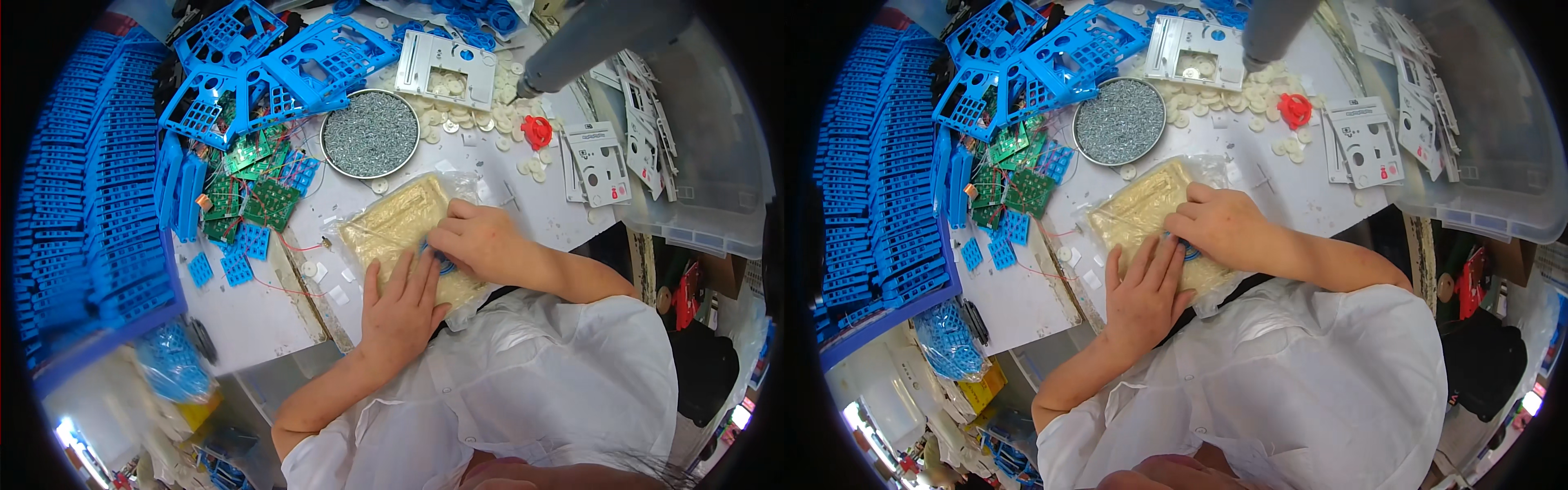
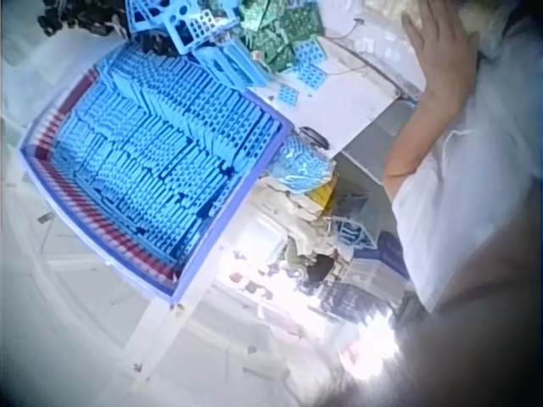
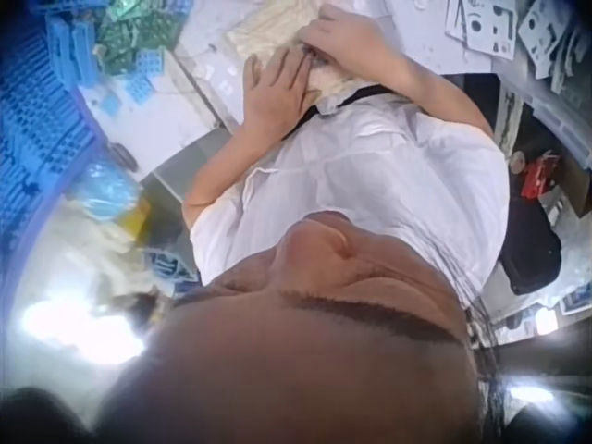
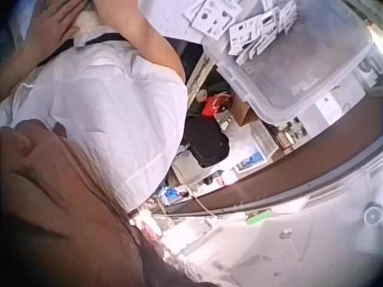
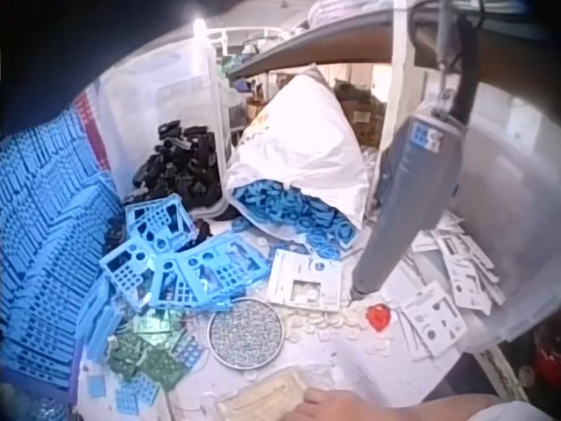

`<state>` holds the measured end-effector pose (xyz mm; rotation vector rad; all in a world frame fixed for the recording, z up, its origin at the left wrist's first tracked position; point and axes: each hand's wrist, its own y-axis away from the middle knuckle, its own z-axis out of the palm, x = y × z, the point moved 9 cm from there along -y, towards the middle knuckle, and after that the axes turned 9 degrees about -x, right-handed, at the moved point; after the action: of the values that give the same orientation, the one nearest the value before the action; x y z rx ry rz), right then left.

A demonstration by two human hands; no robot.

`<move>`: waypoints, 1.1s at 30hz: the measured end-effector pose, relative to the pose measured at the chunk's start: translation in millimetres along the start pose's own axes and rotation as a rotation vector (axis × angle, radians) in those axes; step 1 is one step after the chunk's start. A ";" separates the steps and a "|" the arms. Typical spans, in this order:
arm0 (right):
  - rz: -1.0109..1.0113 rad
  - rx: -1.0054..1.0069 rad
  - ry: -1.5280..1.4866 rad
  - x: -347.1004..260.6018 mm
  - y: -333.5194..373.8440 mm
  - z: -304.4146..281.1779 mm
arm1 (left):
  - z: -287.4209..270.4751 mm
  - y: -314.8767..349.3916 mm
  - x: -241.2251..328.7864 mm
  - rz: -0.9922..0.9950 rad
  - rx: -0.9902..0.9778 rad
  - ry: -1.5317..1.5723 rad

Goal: Assembling the components of an electronic toy calculator using an electric screwdriver.

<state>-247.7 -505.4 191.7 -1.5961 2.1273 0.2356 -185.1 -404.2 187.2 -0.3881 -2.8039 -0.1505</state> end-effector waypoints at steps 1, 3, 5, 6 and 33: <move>-0.007 -0.001 -0.025 0.7 0.8 -2.9 | -0.5 0.5 0.2 -0.003 -0.015 -0.024; -0.011 -0.002 -0.068 2.8 5.9 -17.0 | 1.4 -0.5 1.5 -0.008 -0.051 -0.055; 0.072 0.047 -0.077 21.0 19.8 -37.7 | 4.9 -3.0 4.1 -0.010 -0.092 -0.069; 0.111 0.072 -0.067 34.4 29.8 -52.9 | 4.1 -4.1 4.8 -0.009 -0.083 -0.058; 0.810 0.063 0.515 312.2 99.8 -163.2 | -151.7 -188.3 -259.9 -0.220 0.499 -0.159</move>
<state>-451.6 -809.1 176.6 -0.7161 3.0603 -0.0007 43.6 -671.0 238.1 0.0284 -2.8948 0.5457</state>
